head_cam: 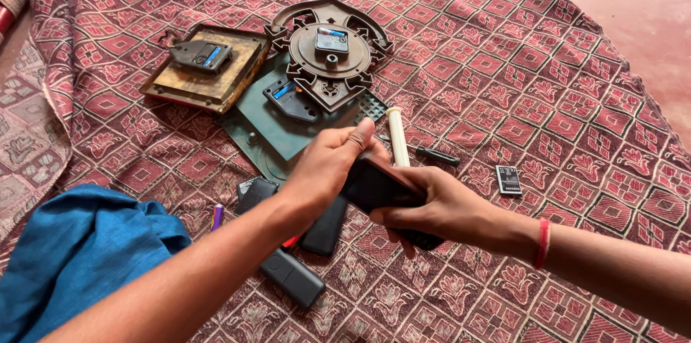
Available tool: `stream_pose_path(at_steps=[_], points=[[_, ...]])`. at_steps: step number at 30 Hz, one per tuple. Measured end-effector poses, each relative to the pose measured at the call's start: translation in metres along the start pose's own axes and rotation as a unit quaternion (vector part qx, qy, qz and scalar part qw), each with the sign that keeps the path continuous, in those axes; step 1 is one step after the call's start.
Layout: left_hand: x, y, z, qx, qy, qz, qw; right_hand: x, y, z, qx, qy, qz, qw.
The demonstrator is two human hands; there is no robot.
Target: The person disassembles and reassembles several feature phones on a patterned floor cloth. They remove back covers, extract batteries, and use a small tool to pry open a phone casing before reinserting batteries and closing the devices.
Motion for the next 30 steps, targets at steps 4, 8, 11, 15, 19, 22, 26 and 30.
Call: stream_pose_path(at_steps=[4, 8, 11, 15, 19, 22, 26, 30], points=[[-0.009, 0.015, 0.015, -0.2, -0.017, 0.035, 0.979, -0.009, -0.003, -0.01, 0.171, 0.087, 0.062, 0.98], [-0.001, 0.021, 0.012, -0.221, 0.039, 0.049, 0.973, -0.005, -0.012, -0.009, 0.203, 0.145, 0.073, 0.966], [0.007, 0.025, 0.002, -0.143, 0.098, 0.062, 0.983, -0.002, -0.018, -0.006, 0.202, 0.171, 0.073, 0.962], [0.013, 0.022, -0.008, -0.114, 0.145, 0.048, 0.982, 0.0, -0.028, -0.002, 0.191, 0.169, 0.055, 0.965], [0.01, 0.021, -0.011, -0.108, 0.145, 0.033, 0.983, 0.002, -0.03, 0.001, 0.177, 0.16, 0.061, 0.969], [0.009, 0.019, -0.012, -0.14, 0.137, -0.002, 0.981, 0.005, -0.032, 0.003, 0.173, 0.146, 0.037, 0.973], [0.006, 0.017, -0.008, -0.186, 0.088, -0.033, 0.978, 0.002, -0.029, 0.002, 0.159, 0.119, 0.013, 0.98], [-0.002, 0.02, -0.003, -0.173, 0.006, -0.031, 0.984, 0.001, -0.018, -0.001, 0.162, 0.1, 0.015, 0.982]])
Point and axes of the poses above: each hand's wrist, its own x-axis towards the middle knuckle, its own z-axis out of the palm, y = z × x, the point moved 7 cm from there along x, towards the middle knuckle, and after that the axes turned 13 degrees about -x, right-handed, at the moved point
